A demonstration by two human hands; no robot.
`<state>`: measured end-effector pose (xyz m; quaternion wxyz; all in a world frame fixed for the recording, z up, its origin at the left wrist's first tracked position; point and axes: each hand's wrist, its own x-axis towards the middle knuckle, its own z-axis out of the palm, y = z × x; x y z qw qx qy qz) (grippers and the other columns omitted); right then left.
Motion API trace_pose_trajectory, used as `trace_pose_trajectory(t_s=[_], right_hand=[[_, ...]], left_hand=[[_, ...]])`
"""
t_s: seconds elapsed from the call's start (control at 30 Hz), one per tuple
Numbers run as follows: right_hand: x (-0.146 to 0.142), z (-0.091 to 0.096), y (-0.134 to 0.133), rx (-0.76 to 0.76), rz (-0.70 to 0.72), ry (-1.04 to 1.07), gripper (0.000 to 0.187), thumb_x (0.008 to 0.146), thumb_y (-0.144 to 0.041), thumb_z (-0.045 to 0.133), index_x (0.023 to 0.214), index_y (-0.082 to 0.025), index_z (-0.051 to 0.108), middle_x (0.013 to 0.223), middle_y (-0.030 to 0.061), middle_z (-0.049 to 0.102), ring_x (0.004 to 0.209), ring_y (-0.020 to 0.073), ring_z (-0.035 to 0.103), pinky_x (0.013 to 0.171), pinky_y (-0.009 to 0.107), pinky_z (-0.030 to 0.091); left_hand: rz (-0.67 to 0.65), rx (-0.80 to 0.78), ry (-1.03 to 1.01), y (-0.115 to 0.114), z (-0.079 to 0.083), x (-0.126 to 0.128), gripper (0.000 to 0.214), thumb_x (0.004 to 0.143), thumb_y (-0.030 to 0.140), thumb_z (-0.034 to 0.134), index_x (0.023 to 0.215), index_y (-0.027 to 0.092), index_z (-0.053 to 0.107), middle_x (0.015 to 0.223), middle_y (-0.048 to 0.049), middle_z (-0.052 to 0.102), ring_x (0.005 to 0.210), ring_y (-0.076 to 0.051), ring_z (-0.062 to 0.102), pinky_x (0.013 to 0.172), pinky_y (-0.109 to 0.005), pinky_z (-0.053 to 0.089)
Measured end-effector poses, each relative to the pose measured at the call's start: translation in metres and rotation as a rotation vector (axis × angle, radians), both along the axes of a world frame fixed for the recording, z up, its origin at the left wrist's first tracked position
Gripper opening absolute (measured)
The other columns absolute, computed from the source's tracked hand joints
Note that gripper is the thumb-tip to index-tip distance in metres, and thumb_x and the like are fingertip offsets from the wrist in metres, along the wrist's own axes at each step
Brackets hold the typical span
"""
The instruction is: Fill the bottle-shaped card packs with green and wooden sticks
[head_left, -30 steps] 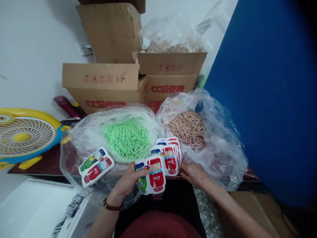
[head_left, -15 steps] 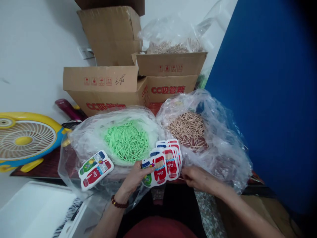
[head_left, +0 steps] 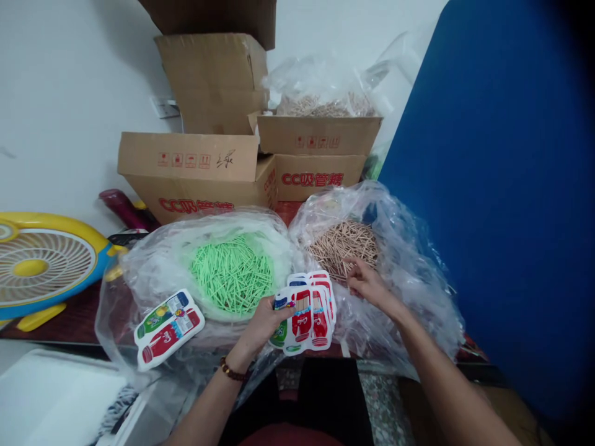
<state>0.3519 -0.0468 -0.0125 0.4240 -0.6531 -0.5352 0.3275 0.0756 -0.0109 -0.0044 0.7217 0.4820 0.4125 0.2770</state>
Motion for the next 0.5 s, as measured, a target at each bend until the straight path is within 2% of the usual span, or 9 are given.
trace_pose_trajectory(t_s=[0.07, 0.17, 0.27, 0.37, 0.43, 0.5], right_hand=[[-0.010, -0.001, 0.002, 0.008, 0.029, 0.052, 0.056, 0.073, -0.020, 0.049, 0.128, -0.022, 0.042, 0.073, -0.0046, 0.054, 0.050, 0.0103, 0.054, 0.042, 0.020, 0.036], [-0.011, -0.003, 0.007, 0.042, 0.026, 0.014, 0.052, 0.076, -0.022, 0.049, 0.128, -0.021, 0.046, 0.075, -0.0034, 0.055, 0.054, 0.0110, 0.056, 0.046, 0.022, 0.039], [0.002, -0.004, 0.016, 0.093, -0.093, -0.201, 0.050, 0.079, -0.021, 0.046, 0.129, -0.020, 0.047, 0.074, -0.0013, 0.060, 0.060, 0.0139, 0.057, 0.060, 0.027, 0.045], [0.010, 0.000, 0.021, 0.080, -0.211, -0.485, 0.049, 0.081, -0.025, 0.050, 0.130, -0.021, 0.049, 0.092, 0.0065, 0.066, 0.080, 0.0202, 0.061, 0.076, 0.033, 0.045], [0.004, 0.002, 0.019, 0.059, -0.143, -0.547, 0.041, 0.084, -0.033, 0.052, 0.123, -0.022, 0.056, 0.105, 0.0091, 0.065, 0.093, 0.0228, 0.059, 0.082, 0.035, 0.043], [-0.010, 0.002, 0.016, 0.020, 0.005, -0.504, 0.034, 0.088, -0.043, 0.048, 0.110, -0.022, 0.063, 0.103, 0.0081, 0.066, 0.094, 0.0222, 0.060, 0.083, 0.034, 0.043]], left_hand=[[0.003, -0.005, 0.001, 0.001, 0.000, -0.001, 0.025, 0.062, 0.027, 0.079, 0.082, 0.012, 0.072, 0.073, -0.0039, 0.074, 0.063, -0.019, 0.067, 0.063, -0.028, 0.052], [0.017, -0.031, 0.001, 0.003, 0.000, -0.003, 0.026, 0.062, 0.028, 0.080, 0.080, 0.012, 0.072, 0.072, -0.0051, 0.074, 0.063, -0.020, 0.068, 0.061, -0.028, 0.052], [0.004, -0.024, -0.007, 0.005, 0.002, -0.003, 0.028, 0.061, 0.030, 0.080, 0.080, 0.011, 0.072, 0.072, -0.0059, 0.074, 0.062, -0.021, 0.068, 0.060, -0.028, 0.051], [-0.048, 0.023, -0.010, 0.003, 0.005, -0.001, 0.030, 0.065, 0.034, 0.077, 0.084, 0.011, 0.072, 0.074, -0.0060, 0.074, 0.065, -0.021, 0.067, 0.061, -0.028, 0.050], [-0.068, 0.110, 0.016, 0.001, 0.003, 0.003, 0.027, 0.068, 0.034, 0.075, 0.084, 0.013, 0.071, 0.077, -0.0053, 0.073, 0.067, -0.021, 0.066, 0.063, -0.029, 0.049], [-0.046, 0.292, 0.109, -0.002, -0.005, 0.006, 0.023, 0.069, 0.030, 0.072, 0.087, 0.015, 0.071, 0.083, -0.0050, 0.072, 0.073, -0.022, 0.064, 0.070, -0.031, 0.049]])
